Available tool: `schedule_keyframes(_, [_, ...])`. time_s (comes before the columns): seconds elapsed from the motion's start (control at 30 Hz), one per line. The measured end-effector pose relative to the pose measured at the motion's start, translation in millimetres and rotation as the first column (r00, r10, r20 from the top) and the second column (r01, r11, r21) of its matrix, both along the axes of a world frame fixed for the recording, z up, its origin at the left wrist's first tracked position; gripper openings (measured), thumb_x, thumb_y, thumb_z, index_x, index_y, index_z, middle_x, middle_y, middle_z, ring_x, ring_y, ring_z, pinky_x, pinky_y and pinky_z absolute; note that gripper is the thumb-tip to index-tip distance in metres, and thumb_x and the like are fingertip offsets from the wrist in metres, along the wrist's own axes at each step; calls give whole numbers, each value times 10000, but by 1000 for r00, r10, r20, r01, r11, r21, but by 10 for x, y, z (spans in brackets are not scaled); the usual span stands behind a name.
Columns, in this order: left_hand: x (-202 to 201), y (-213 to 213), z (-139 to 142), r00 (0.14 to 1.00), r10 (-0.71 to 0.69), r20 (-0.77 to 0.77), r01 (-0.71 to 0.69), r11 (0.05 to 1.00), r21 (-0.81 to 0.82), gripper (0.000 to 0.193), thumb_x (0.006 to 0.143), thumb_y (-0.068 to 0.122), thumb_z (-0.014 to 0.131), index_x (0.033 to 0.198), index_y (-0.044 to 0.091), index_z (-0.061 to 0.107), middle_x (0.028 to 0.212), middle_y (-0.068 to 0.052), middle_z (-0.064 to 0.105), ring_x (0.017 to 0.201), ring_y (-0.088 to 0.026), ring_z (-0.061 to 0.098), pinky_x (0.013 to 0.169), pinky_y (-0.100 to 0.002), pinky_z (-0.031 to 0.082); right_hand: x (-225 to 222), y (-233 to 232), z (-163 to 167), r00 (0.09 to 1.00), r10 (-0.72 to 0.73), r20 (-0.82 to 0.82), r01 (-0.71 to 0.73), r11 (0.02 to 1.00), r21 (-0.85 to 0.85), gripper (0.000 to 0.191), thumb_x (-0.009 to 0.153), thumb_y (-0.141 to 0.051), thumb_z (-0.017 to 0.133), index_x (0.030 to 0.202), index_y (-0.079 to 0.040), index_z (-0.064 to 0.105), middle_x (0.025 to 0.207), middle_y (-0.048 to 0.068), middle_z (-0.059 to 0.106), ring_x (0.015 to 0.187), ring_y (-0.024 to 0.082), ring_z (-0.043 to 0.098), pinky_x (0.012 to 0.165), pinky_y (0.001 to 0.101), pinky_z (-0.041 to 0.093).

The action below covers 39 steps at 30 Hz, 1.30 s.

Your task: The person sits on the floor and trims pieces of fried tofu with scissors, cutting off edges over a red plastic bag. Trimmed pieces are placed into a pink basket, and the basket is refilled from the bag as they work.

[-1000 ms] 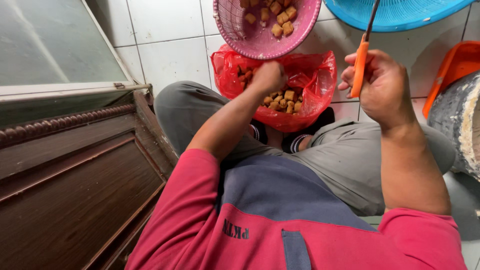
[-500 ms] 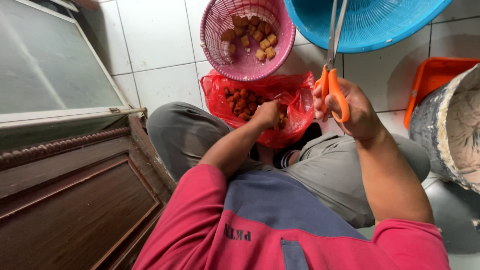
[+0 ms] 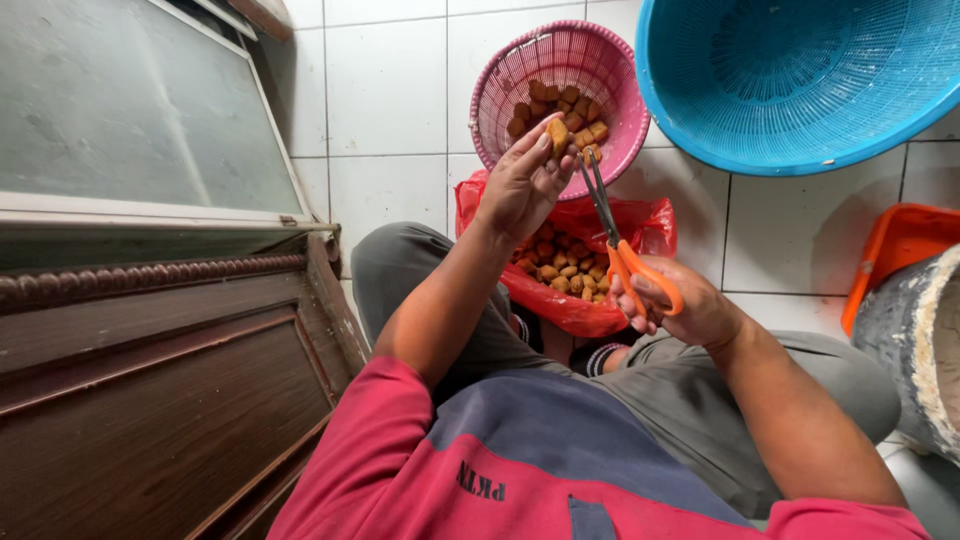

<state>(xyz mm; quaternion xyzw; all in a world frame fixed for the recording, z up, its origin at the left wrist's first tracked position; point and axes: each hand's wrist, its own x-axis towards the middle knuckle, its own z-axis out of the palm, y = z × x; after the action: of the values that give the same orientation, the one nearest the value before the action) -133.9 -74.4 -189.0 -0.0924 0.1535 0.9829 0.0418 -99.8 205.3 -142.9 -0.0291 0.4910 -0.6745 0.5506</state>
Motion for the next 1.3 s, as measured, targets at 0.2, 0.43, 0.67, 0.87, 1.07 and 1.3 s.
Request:
schedule_keyframes(0.2, [14, -23, -182, 1000, -2, 12, 2, 1000, -7, 425, 1080, 79, 543, 1493, 15, 467, 1194, -134, 644, 1068, -198, 656, 936, -322, 574, -13, -63, -22, 999, -32, 8, 32, 998, 46, 489, 898, -435, 666, 1135, -13, 595, 809, 40, 619, 612, 92, 585, 478, 211, 418])
schedule_keyframes(0.43, [11, 26, -173, 1000, -7, -28, 7, 1000, -24, 435, 1084, 91, 552, 1501, 2, 467, 1250, -162, 647, 1117, -243, 664, 986, -355, 568, -19, -77, -28, 1000, -4, 11, 4, 1000, 19, 480, 920, -413, 674, 1150, -3, 579, 827, 42, 614, 632, 89, 588, 499, 209, 429])
schedule_keyframes(0.67, [37, 58, -142, 999, -1, -33, -2, 998, -66, 430, 1086, 94, 555, 1494, -9, 472, 1284, -159, 644, 1156, -238, 658, 1018, -378, 562, -25, -71, -59, 1000, -12, 27, 12, 1000, 1, 468, 929, -408, 660, 1146, 0, 585, 830, 48, 614, 630, 93, 590, 495, 208, 424])
schedule_keyframes(0.87, [151, 140, -29, 981, -60, -183, 14, 970, -243, 472, 1114, 53, 567, 1564, -22, 447, 1325, -127, 643, 1178, -194, 639, 1057, -398, 558, -41, -51, -15, 1000, -25, 13, 26, 999, -22, 489, 925, -417, 646, 1158, 7, 577, 844, 62, 621, 650, 110, 598, 524, 221, 438])
schedule_keyframes(1.07, [254, 237, 35, 958, -159, -237, 63, 928, -367, 591, 1085, 12, 604, 1611, 28, 336, 1278, -67, 636, 1084, -123, 609, 925, -283, 519, -54, -11, 59, 999, -42, 0, 42, 996, -75, 581, 919, -461, 663, 1217, 29, 568, 870, 67, 610, 671, 126, 590, 535, 228, 433])
schedule_keyframes(1.3, [200, 237, -7, 946, -208, -248, 141, 955, -262, 704, 1069, -3, 635, 1665, 68, 268, 1286, -100, 620, 1110, -142, 623, 925, -281, 522, -50, -48, 27, 995, -14, -100, 33, 981, 190, 306, 960, -290, 688, 1083, -20, 613, 752, 40, 617, 563, 118, 589, 441, 242, 409])
